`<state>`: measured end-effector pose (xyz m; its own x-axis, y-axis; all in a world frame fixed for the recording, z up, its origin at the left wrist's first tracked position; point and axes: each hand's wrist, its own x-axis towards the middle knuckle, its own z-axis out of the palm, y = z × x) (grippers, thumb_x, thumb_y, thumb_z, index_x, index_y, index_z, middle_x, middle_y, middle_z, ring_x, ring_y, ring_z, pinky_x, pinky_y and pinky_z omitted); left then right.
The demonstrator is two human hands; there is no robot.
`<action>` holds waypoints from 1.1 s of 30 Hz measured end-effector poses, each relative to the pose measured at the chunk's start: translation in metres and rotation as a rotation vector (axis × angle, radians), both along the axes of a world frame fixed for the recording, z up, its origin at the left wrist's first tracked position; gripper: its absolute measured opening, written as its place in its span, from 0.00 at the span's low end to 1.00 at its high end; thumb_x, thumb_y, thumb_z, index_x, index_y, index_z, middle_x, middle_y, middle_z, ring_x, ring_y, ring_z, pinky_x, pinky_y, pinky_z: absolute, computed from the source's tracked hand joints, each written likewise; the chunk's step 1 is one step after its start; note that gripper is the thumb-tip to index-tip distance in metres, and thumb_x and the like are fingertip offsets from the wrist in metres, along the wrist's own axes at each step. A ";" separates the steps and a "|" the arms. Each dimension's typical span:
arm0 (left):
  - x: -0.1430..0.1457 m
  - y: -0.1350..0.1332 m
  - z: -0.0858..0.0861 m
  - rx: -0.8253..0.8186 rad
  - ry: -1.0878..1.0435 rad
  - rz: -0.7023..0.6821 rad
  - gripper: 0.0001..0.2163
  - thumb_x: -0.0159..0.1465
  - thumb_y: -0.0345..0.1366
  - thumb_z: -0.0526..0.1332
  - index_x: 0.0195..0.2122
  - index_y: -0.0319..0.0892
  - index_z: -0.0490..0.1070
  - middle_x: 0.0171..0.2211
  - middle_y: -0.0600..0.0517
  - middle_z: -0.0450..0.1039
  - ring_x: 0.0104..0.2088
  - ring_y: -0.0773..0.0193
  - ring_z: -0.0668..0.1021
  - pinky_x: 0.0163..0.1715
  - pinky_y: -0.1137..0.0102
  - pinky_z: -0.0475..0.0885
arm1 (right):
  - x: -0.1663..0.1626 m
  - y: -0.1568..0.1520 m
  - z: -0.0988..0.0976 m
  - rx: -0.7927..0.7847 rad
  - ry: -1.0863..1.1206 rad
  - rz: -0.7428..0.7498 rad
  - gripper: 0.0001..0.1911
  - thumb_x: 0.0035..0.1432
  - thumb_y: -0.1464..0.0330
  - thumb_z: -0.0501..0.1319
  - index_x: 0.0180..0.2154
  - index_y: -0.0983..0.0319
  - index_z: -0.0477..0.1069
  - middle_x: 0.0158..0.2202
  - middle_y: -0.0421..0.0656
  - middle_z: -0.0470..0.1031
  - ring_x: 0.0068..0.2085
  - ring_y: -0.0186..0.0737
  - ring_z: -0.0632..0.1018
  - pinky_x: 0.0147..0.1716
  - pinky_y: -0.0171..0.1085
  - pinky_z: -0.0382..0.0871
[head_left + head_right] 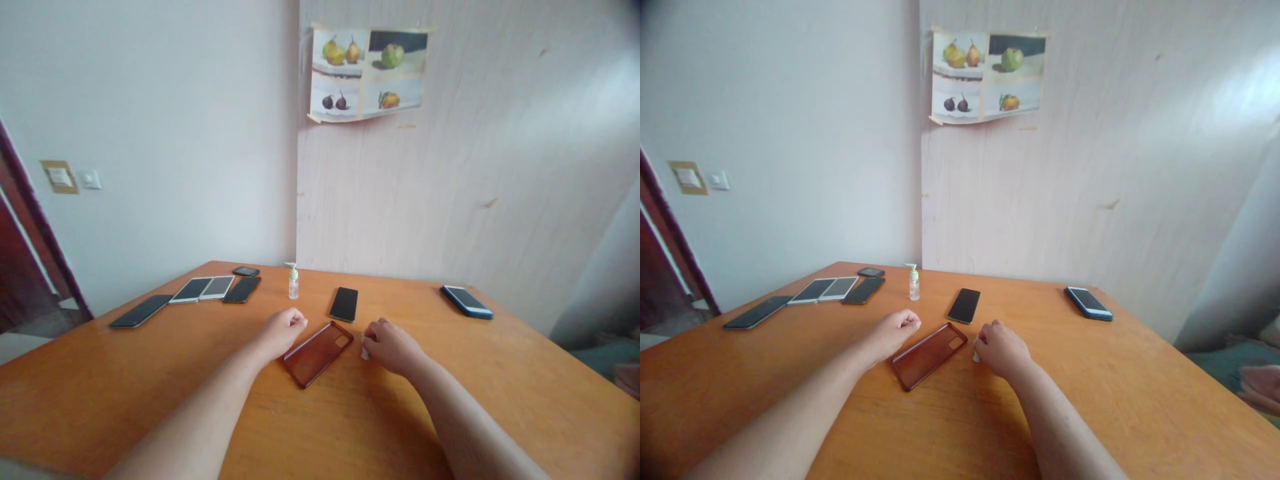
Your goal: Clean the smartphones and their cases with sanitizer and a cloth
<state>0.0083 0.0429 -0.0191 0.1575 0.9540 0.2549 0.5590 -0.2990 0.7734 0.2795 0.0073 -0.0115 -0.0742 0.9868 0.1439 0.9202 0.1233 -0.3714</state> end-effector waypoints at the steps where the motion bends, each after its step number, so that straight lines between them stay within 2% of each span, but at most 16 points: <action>1: -0.003 0.000 -0.001 -0.008 0.022 -0.004 0.11 0.58 0.44 0.58 0.29 0.41 0.71 0.28 0.52 0.74 0.30 0.62 0.74 0.30 0.71 0.63 | 0.001 -0.002 0.001 -0.007 -0.021 0.031 0.08 0.55 0.65 0.59 0.30 0.61 0.75 0.37 0.47 0.74 0.36 0.40 0.74 0.32 0.35 0.59; 5: -0.010 -0.001 -0.005 -0.056 0.113 -0.047 0.10 0.57 0.44 0.60 0.29 0.42 0.71 0.25 0.54 0.73 0.27 0.64 0.73 0.25 0.73 0.59 | 0.001 -0.006 0.002 -0.007 -0.085 0.116 0.08 0.54 0.67 0.59 0.35 0.61 0.75 0.38 0.47 0.73 0.36 0.40 0.74 0.34 0.35 0.59; 9: -0.007 -0.006 -0.008 -0.082 0.191 -0.096 0.05 0.53 0.37 0.62 0.26 0.42 0.71 0.21 0.57 0.70 0.23 0.67 0.70 0.21 0.73 0.55 | -0.001 -0.002 -0.003 0.023 -0.060 0.096 0.08 0.58 0.69 0.55 0.33 0.62 0.73 0.37 0.47 0.73 0.37 0.39 0.74 0.34 0.34 0.59; 12: -0.004 -0.009 -0.007 -0.065 0.215 -0.107 0.02 0.52 0.32 0.60 0.24 0.42 0.71 0.20 0.56 0.70 0.23 0.67 0.69 0.21 0.73 0.53 | -0.003 0.004 -0.006 0.022 0.008 0.045 0.06 0.55 0.70 0.56 0.31 0.62 0.72 0.34 0.46 0.74 0.36 0.39 0.74 0.33 0.34 0.59; 15: -0.003 -0.009 -0.003 -0.018 0.200 -0.070 0.03 0.52 0.31 0.59 0.23 0.42 0.71 0.20 0.56 0.70 0.23 0.67 0.69 0.22 0.73 0.53 | -0.006 0.008 -0.008 0.020 0.182 -0.026 0.06 0.53 0.71 0.56 0.29 0.62 0.71 0.28 0.43 0.75 0.32 0.38 0.73 0.31 0.34 0.59; 18: -0.002 -0.008 0.003 0.053 0.154 -0.013 0.04 0.55 0.33 0.58 0.25 0.42 0.70 0.21 0.55 0.70 0.24 0.67 0.70 0.23 0.73 0.54 | -0.016 0.004 -0.008 -0.020 0.453 -0.039 0.07 0.52 0.70 0.55 0.30 0.62 0.72 0.25 0.41 0.73 0.28 0.36 0.72 0.27 0.34 0.59; 23: 0.001 -0.012 0.013 0.155 0.067 0.029 0.06 0.59 0.36 0.57 0.26 0.43 0.69 0.23 0.55 0.71 0.25 0.66 0.71 0.26 0.72 0.60 | -0.040 -0.013 -0.004 -0.314 0.892 0.043 0.13 0.51 0.63 0.59 0.38 0.62 0.72 0.23 0.36 0.69 0.19 0.30 0.64 0.18 0.31 0.50; 26: 0.004 -0.017 0.016 0.193 -0.017 0.021 0.07 0.60 0.39 0.58 0.28 0.43 0.70 0.24 0.55 0.71 0.26 0.66 0.72 0.27 0.72 0.62 | -0.049 -0.020 0.000 -0.388 1.020 0.147 0.16 0.52 0.59 0.61 0.40 0.62 0.72 0.24 0.37 0.69 0.18 0.27 0.62 0.16 0.30 0.48; 29: 0.006 -0.021 0.019 0.219 -0.072 0.004 0.08 0.60 0.40 0.58 0.29 0.43 0.70 0.25 0.55 0.72 0.26 0.66 0.72 0.28 0.72 0.62 | -0.052 -0.022 0.001 -0.401 1.092 0.255 0.17 0.53 0.57 0.62 0.38 0.63 0.72 0.25 0.37 0.69 0.18 0.26 0.62 0.15 0.30 0.48; 33: 0.008 -0.024 0.021 0.212 -0.108 -0.012 0.08 0.61 0.41 0.58 0.30 0.42 0.70 0.26 0.54 0.72 0.27 0.66 0.72 0.28 0.72 0.63 | -0.052 -0.020 -0.001 -0.372 1.150 0.269 0.19 0.53 0.55 0.64 0.39 0.63 0.72 0.25 0.36 0.68 0.17 0.25 0.61 0.15 0.30 0.46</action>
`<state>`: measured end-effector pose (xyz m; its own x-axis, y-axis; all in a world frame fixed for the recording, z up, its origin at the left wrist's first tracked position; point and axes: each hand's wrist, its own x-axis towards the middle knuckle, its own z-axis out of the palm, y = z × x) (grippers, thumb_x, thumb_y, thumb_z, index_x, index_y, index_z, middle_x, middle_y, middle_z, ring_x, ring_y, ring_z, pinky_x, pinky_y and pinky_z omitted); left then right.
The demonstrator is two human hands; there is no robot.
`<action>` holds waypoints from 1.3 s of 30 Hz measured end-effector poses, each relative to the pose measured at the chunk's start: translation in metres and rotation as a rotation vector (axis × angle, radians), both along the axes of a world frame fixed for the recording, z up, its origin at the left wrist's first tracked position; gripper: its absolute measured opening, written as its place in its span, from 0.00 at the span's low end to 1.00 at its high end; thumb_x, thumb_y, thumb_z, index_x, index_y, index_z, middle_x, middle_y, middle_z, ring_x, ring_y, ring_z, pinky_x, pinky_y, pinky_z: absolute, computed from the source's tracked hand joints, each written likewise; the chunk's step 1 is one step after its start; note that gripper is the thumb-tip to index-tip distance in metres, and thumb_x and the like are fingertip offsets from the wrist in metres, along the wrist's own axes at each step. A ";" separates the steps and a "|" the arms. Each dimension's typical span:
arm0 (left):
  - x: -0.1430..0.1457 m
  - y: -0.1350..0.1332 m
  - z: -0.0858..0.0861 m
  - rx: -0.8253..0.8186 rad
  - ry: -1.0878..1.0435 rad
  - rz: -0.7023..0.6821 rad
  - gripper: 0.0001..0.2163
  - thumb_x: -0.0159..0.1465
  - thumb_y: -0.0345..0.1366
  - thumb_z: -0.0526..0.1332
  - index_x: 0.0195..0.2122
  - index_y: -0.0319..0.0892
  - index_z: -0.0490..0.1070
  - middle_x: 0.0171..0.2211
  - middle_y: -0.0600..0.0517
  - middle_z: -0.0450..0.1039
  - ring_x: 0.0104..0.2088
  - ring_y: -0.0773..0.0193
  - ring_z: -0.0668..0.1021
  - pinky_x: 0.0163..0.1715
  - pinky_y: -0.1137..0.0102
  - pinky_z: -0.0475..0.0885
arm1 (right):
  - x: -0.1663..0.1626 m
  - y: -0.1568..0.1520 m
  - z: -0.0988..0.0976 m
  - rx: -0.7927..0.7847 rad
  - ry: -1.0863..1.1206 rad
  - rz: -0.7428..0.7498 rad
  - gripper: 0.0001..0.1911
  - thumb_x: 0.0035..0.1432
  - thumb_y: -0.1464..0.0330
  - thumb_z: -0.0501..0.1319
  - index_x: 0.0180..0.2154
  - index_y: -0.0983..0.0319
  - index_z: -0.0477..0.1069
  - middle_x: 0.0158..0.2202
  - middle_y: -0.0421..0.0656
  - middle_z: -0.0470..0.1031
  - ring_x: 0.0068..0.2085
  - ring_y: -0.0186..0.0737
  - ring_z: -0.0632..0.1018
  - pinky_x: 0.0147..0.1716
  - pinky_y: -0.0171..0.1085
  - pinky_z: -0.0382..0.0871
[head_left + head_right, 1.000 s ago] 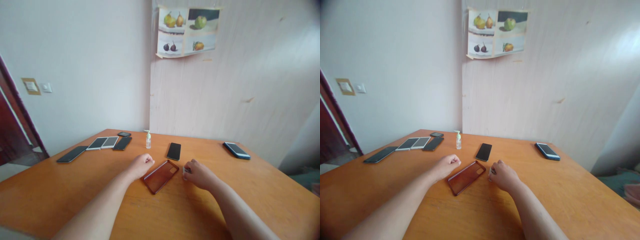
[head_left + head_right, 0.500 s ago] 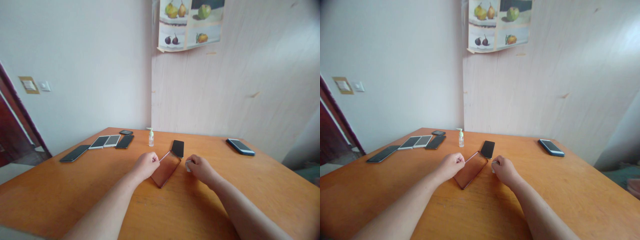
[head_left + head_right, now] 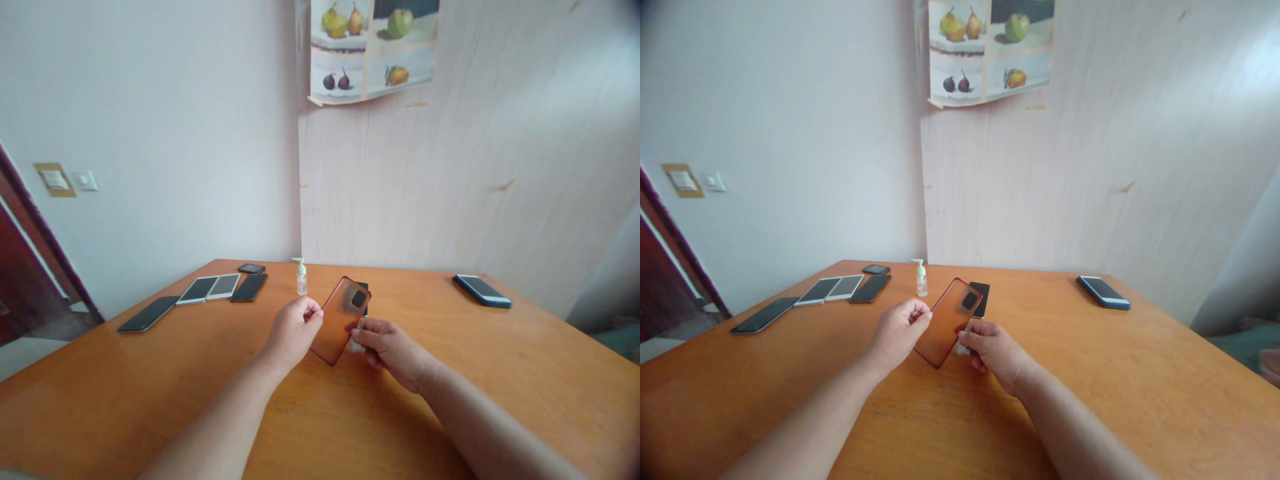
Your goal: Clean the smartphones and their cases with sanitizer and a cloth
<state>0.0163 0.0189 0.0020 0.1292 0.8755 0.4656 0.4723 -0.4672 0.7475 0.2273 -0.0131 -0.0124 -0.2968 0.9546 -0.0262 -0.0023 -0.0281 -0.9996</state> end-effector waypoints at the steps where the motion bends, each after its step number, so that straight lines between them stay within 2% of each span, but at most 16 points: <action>1: 0.000 -0.001 0.001 -0.005 -0.009 -0.006 0.08 0.61 0.41 0.59 0.30 0.42 0.71 0.26 0.54 0.72 0.27 0.66 0.72 0.29 0.72 0.64 | 0.000 0.000 -0.001 0.004 0.009 -0.003 0.20 0.53 0.54 0.64 0.39 0.63 0.72 0.25 0.36 0.68 0.17 0.25 0.61 0.15 0.30 0.46; 9: 0.004 -0.005 0.004 -0.118 -0.128 -0.072 0.11 0.58 0.42 0.61 0.37 0.41 0.73 0.29 0.53 0.74 0.31 0.63 0.74 0.33 0.71 0.68 | -0.003 -0.001 0.003 0.039 -0.007 -0.041 0.21 0.51 0.51 0.65 0.35 0.63 0.72 0.24 0.36 0.68 0.19 0.26 0.59 0.17 0.31 0.47; 14: 0.004 -0.005 0.004 -0.186 -0.180 -0.128 0.11 0.59 0.42 0.61 0.36 0.40 0.73 0.30 0.53 0.73 0.33 0.63 0.73 0.34 0.72 0.67 | -0.005 -0.002 0.004 0.049 -0.005 -0.025 0.22 0.51 0.50 0.65 0.36 0.63 0.73 0.24 0.37 0.68 0.19 0.26 0.60 0.17 0.31 0.47; 19: 0.004 -0.006 0.001 -0.233 -0.211 -0.115 0.11 0.59 0.44 0.60 0.32 0.41 0.71 0.26 0.56 0.70 0.28 0.66 0.70 0.29 0.73 0.64 | -0.010 -0.005 0.006 0.076 -0.012 -0.002 0.22 0.52 0.50 0.64 0.37 0.63 0.73 0.24 0.37 0.68 0.20 0.27 0.60 0.18 0.32 0.48; 27: 0.007 -0.005 -0.004 -0.266 -0.204 -0.127 0.08 0.56 0.34 0.57 0.35 0.40 0.72 0.32 0.53 0.75 0.34 0.62 0.74 0.34 0.71 0.67 | -0.011 -0.004 0.006 0.095 -0.036 -0.015 0.20 0.54 0.51 0.62 0.36 0.63 0.72 0.23 0.36 0.66 0.20 0.27 0.59 0.18 0.32 0.49; 33: 0.007 -0.006 -0.004 -0.284 -0.215 -0.141 0.08 0.59 0.39 0.57 0.33 0.41 0.71 0.31 0.53 0.75 0.34 0.62 0.74 0.34 0.71 0.68 | -0.011 -0.004 0.006 0.091 -0.033 -0.001 0.18 0.54 0.52 0.62 0.33 0.62 0.70 0.23 0.36 0.67 0.20 0.27 0.60 0.19 0.31 0.50; 39: 0.006 -0.004 -0.009 -0.335 -0.240 -0.174 0.09 0.55 0.32 0.56 0.36 0.41 0.71 0.36 0.51 0.77 0.39 0.60 0.76 0.40 0.69 0.68 | -0.012 -0.006 0.008 0.083 -0.026 -0.007 0.16 0.55 0.55 0.61 0.31 0.61 0.68 0.24 0.36 0.68 0.19 0.27 0.60 0.18 0.32 0.48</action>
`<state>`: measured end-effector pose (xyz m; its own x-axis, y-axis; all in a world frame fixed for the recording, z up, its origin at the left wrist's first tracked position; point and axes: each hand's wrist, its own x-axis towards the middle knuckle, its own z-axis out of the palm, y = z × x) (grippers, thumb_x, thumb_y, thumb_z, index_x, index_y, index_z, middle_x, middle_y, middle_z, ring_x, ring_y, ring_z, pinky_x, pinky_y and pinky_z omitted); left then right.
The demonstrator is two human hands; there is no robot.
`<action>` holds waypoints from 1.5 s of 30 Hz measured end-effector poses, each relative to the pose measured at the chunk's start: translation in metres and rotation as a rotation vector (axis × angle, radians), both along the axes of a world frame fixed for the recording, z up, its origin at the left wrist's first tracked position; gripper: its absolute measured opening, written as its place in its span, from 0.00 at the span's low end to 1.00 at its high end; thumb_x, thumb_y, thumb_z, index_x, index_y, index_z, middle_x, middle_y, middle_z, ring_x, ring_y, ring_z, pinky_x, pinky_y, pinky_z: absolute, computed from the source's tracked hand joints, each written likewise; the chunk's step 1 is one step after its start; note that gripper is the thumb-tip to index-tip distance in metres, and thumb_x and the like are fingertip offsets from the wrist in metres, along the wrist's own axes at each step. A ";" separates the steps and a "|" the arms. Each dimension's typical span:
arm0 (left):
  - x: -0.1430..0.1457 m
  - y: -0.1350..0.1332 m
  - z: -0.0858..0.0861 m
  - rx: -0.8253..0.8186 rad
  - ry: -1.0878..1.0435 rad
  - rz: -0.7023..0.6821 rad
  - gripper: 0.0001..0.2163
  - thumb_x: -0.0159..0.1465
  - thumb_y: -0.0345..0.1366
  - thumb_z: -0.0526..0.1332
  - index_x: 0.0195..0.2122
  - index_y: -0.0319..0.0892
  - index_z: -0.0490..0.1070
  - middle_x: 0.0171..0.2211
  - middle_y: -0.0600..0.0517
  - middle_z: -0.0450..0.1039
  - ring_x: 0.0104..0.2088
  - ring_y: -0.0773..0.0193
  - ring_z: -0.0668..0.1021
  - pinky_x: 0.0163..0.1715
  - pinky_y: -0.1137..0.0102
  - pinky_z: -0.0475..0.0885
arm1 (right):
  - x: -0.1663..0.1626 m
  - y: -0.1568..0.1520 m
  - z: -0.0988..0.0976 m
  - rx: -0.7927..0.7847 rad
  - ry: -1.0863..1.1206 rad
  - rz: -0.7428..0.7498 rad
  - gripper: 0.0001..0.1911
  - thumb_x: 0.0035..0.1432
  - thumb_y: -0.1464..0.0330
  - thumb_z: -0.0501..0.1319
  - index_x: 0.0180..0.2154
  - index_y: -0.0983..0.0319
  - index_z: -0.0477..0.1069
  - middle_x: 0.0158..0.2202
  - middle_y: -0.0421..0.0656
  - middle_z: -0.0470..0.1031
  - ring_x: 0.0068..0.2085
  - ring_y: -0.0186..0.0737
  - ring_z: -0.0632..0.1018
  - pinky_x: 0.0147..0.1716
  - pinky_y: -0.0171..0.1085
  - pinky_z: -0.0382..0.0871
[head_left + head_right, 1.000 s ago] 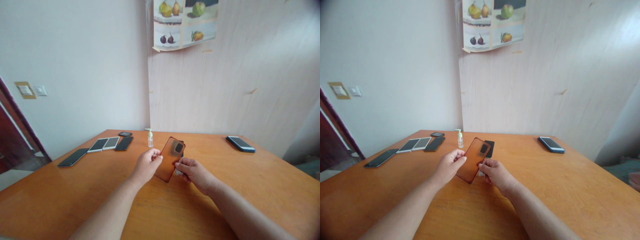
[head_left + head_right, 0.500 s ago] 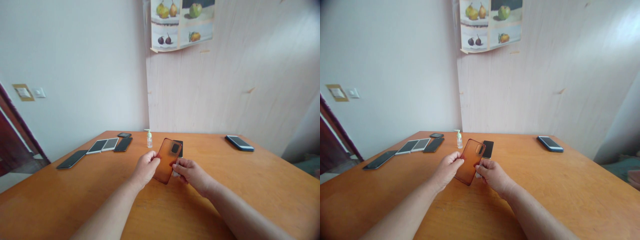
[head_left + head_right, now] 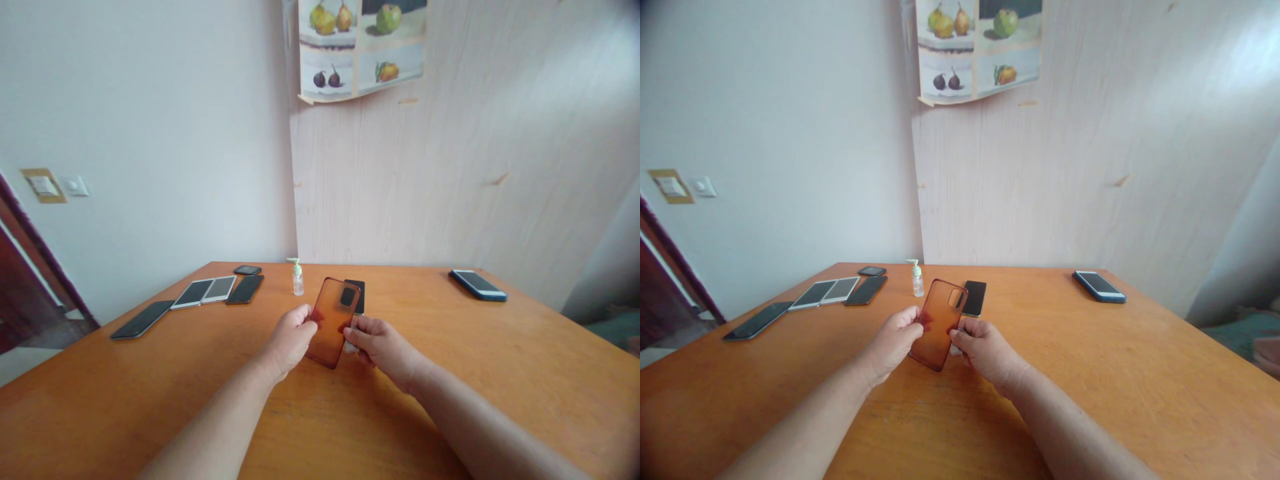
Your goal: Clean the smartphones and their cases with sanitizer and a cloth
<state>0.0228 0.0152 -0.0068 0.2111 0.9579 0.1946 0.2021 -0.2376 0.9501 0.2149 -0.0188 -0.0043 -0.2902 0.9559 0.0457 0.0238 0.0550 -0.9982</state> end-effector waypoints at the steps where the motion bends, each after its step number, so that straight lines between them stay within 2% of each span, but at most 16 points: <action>1: 0.001 -0.001 0.000 -0.006 -0.011 -0.015 0.09 0.55 0.32 0.56 0.37 0.41 0.71 0.37 0.51 0.77 0.39 0.60 0.76 0.40 0.69 0.68 | 0.000 0.000 0.000 -0.002 -0.004 0.001 0.15 0.55 0.55 0.61 0.31 0.61 0.68 0.24 0.36 0.68 0.19 0.27 0.60 0.18 0.31 0.48; 13: 0.006 -0.011 0.009 -0.117 -0.187 -0.039 0.07 0.54 0.33 0.60 0.35 0.42 0.68 0.32 0.54 0.73 0.34 0.65 0.74 0.38 0.71 0.66 | -0.004 -0.004 -0.006 -0.025 -0.070 0.108 0.14 0.58 0.56 0.60 0.32 0.61 0.67 0.25 0.36 0.65 0.23 0.29 0.62 0.21 0.30 0.54; 19: 0.010 -0.017 0.014 -0.167 -0.229 0.033 0.09 0.55 0.38 0.64 0.34 0.41 0.70 0.29 0.55 0.71 0.32 0.65 0.72 0.34 0.72 0.65 | -0.005 -0.004 -0.007 0.021 -0.097 0.138 0.15 0.60 0.55 0.59 0.32 0.61 0.67 0.25 0.36 0.64 0.24 0.29 0.61 0.22 0.31 0.54; 26: 0.010 -0.020 0.015 -0.161 -0.235 0.078 0.05 0.51 0.31 0.63 0.30 0.40 0.71 0.27 0.55 0.71 0.32 0.65 0.71 0.36 0.70 0.64 | -0.007 -0.008 -0.002 0.041 -0.087 0.147 0.13 0.61 0.59 0.58 0.32 0.62 0.67 0.25 0.36 0.64 0.25 0.29 0.62 0.24 0.31 0.55; 32: 0.010 -0.018 0.014 -0.158 -0.251 0.110 0.09 0.52 0.39 0.66 0.30 0.40 0.72 0.27 0.53 0.73 0.32 0.62 0.72 0.38 0.67 0.64 | -0.006 -0.007 -0.007 0.188 -0.194 0.105 0.11 0.62 0.61 0.58 0.33 0.62 0.69 0.29 0.38 0.68 0.31 0.33 0.66 0.30 0.33 0.60; 38: 0.008 -0.018 0.015 -0.165 -0.249 0.105 0.04 0.49 0.33 0.64 0.25 0.41 0.71 0.25 0.54 0.72 0.32 0.62 0.71 0.38 0.67 0.63 | -0.006 -0.006 -0.010 0.232 -0.233 0.107 0.11 0.63 0.61 0.57 0.34 0.62 0.70 0.32 0.40 0.71 0.34 0.36 0.70 0.33 0.34 0.63; 42: 0.010 -0.019 0.017 -0.161 -0.259 0.116 0.06 0.50 0.36 0.65 0.27 0.41 0.72 0.26 0.53 0.73 0.33 0.60 0.73 0.39 0.66 0.63 | -0.005 -0.006 -0.008 0.227 -0.242 0.107 0.11 0.63 0.61 0.57 0.34 0.62 0.70 0.31 0.40 0.71 0.33 0.35 0.69 0.33 0.34 0.63; 45: 0.010 -0.020 0.017 -0.185 -0.264 0.107 0.05 0.49 0.34 0.64 0.26 0.41 0.71 0.26 0.54 0.72 0.32 0.61 0.72 0.38 0.67 0.63 | -0.005 -0.005 -0.009 0.229 -0.235 0.108 0.11 0.63 0.61 0.57 0.34 0.62 0.71 0.32 0.40 0.71 0.33 0.35 0.69 0.33 0.34 0.63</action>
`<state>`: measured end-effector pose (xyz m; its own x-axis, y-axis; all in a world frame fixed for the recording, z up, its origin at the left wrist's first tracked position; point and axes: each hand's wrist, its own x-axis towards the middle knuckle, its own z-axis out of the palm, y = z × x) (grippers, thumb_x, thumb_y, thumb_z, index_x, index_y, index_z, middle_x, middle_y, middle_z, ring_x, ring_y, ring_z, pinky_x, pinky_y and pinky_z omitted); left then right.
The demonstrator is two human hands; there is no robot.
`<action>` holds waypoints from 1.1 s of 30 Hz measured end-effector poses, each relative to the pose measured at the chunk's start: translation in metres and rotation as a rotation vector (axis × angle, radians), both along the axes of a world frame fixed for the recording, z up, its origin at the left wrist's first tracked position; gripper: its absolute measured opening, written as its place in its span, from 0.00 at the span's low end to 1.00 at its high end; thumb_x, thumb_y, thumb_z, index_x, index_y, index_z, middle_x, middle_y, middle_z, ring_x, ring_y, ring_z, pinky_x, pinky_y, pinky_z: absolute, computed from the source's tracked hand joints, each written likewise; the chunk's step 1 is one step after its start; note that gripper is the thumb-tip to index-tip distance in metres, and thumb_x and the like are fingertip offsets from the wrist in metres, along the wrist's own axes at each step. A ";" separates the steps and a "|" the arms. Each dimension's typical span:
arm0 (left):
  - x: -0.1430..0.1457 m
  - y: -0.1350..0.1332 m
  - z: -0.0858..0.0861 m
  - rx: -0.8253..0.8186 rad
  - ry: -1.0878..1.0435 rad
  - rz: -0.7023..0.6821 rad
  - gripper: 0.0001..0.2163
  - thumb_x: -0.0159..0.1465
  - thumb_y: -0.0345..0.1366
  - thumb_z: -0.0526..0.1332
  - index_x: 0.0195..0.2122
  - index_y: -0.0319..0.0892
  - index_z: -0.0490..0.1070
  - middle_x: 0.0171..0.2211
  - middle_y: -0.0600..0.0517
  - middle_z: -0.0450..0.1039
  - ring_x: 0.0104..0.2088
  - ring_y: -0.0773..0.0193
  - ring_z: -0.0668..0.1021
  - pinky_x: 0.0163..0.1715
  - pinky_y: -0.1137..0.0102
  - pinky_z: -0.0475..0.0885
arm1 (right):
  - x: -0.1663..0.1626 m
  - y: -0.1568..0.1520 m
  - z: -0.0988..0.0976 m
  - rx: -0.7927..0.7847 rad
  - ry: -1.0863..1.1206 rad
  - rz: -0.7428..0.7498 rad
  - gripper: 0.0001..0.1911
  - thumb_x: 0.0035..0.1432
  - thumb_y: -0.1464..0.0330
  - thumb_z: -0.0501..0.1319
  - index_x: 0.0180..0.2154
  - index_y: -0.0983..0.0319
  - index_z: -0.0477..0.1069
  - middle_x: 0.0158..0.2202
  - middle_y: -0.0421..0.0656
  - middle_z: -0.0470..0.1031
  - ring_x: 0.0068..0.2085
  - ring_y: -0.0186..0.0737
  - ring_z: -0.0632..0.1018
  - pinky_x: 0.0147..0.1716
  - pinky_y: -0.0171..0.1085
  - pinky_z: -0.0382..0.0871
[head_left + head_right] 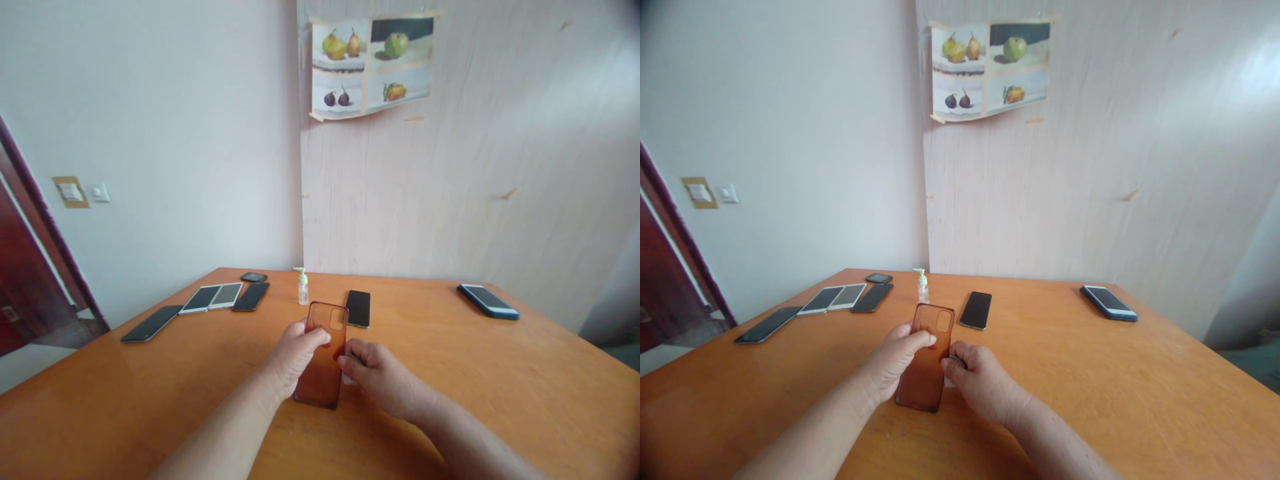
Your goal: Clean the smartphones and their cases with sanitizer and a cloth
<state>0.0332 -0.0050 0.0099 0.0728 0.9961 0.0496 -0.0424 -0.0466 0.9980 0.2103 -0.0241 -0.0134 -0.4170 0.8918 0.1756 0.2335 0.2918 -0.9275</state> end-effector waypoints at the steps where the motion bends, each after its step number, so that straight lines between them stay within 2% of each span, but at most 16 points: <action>1: 0.000 0.000 0.000 -0.009 -0.002 -0.011 0.04 0.49 0.33 0.64 0.27 0.41 0.71 0.26 0.54 0.72 0.32 0.62 0.72 0.37 0.67 0.63 | 0.000 0.000 0.000 -0.005 0.005 0.000 0.12 0.63 0.61 0.57 0.34 0.62 0.70 0.31 0.40 0.71 0.33 0.34 0.69 0.33 0.34 0.63; 3: -0.001 0.000 0.000 -0.019 -0.010 -0.036 0.05 0.50 0.34 0.65 0.28 0.41 0.72 0.27 0.54 0.73 0.33 0.62 0.72 0.38 0.67 0.64 | 0.000 0.000 0.000 -0.038 0.019 -0.006 0.12 0.62 0.60 0.58 0.33 0.62 0.70 0.29 0.39 0.70 0.30 0.33 0.68 0.30 0.33 0.61; 6: -0.003 0.003 0.001 0.020 -0.026 -0.033 0.11 0.55 0.44 0.65 0.30 0.40 0.73 0.30 0.51 0.75 0.35 0.60 0.74 0.41 0.66 0.64 | 0.001 0.001 0.002 -0.136 0.065 -0.025 0.14 0.61 0.58 0.58 0.32 0.62 0.68 0.25 0.37 0.67 0.25 0.31 0.65 0.24 0.32 0.56; 9: -0.007 0.010 0.000 0.045 -0.051 0.028 0.19 0.58 0.54 0.61 0.34 0.41 0.75 0.34 0.49 0.77 0.37 0.60 0.75 0.39 0.66 0.64 | 0.002 0.001 0.007 -0.224 0.125 -0.049 0.14 0.60 0.56 0.58 0.34 0.62 0.68 0.25 0.36 0.66 0.22 0.29 0.62 0.21 0.31 0.53; 14: -0.015 0.022 -0.005 0.013 -0.049 0.140 0.25 0.60 0.60 0.56 0.39 0.42 0.76 0.38 0.47 0.78 0.39 0.59 0.76 0.36 0.67 0.63 | 0.003 0.001 0.013 -0.249 0.160 -0.114 0.16 0.57 0.56 0.59 0.34 0.63 0.69 0.24 0.37 0.66 0.20 0.27 0.60 0.18 0.31 0.50; 21: -0.016 0.023 -0.003 -0.028 -0.143 0.105 0.24 0.59 0.58 0.57 0.38 0.40 0.75 0.35 0.46 0.77 0.35 0.61 0.76 0.33 0.69 0.64 | 0.003 0.000 0.015 -0.259 0.204 -0.131 0.18 0.53 0.53 0.62 0.33 0.62 0.70 0.23 0.37 0.66 0.20 0.28 0.60 0.19 0.32 0.50; 27: -0.013 0.016 -0.002 0.084 -0.007 0.048 0.16 0.53 0.49 0.67 0.33 0.40 0.74 0.30 0.52 0.74 0.30 0.66 0.71 0.32 0.71 0.62 | 0.004 0.000 0.014 -0.237 0.204 -0.113 0.17 0.54 0.54 0.61 0.32 0.62 0.69 0.23 0.37 0.66 0.20 0.28 0.60 0.18 0.31 0.51; 33: -0.012 0.015 -0.002 0.139 0.055 0.041 0.11 0.54 0.44 0.67 0.29 0.41 0.73 0.26 0.54 0.71 0.29 0.66 0.69 0.32 0.71 0.62 | 0.005 0.000 0.015 -0.242 0.208 -0.086 0.17 0.55 0.54 0.61 0.35 0.63 0.70 0.24 0.37 0.66 0.20 0.27 0.60 0.18 0.31 0.49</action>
